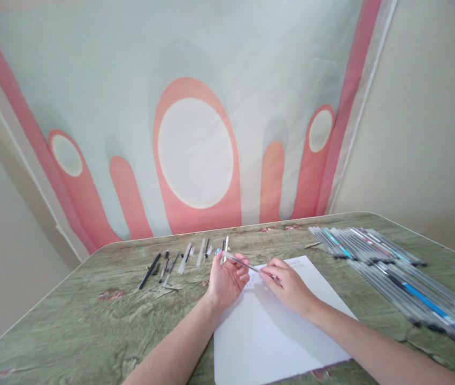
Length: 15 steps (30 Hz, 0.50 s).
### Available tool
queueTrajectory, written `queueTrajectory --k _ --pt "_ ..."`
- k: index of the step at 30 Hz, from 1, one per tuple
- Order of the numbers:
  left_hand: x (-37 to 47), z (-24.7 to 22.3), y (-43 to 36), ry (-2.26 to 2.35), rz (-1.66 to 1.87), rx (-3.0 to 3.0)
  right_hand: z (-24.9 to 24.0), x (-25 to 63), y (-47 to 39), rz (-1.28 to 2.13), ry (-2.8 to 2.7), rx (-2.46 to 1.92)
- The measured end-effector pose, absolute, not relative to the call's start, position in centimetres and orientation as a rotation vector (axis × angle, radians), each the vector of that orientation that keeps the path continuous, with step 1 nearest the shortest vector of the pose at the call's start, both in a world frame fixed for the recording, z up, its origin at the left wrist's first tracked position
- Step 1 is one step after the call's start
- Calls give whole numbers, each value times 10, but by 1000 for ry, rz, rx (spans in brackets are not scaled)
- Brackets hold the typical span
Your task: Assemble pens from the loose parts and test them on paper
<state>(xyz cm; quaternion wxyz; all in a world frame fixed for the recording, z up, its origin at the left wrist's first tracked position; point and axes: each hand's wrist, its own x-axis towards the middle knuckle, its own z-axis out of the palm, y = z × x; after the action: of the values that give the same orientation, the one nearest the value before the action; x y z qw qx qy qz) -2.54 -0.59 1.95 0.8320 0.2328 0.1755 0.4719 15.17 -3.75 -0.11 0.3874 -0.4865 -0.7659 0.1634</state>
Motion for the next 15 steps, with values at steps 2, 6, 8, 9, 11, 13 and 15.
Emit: queueTrajectory --k 2,6,8,9,11,13,15 --pt "-24 18 -6 383 992 506 -1 154 -37 369 -1980 -1257" --pt "-22 18 -6 447 1004 539 3 163 -31 368 -2018 -1280" --pt "-21 19 -5 500 1033 549 5 174 -22 348 -2000 -1314" --pt "-21 19 -4 526 1050 554 6 182 -17 323 -1988 -1341" --pt "-21 18 -3 563 1082 568 5 203 -3 235 -1956 -1431" --pt "-21 15 -2 577 1101 587 1 228 12 115 -1912 -1575" --pt "-21 11 -1 579 1120 606 -5 256 24 -7 -1891 -1741"
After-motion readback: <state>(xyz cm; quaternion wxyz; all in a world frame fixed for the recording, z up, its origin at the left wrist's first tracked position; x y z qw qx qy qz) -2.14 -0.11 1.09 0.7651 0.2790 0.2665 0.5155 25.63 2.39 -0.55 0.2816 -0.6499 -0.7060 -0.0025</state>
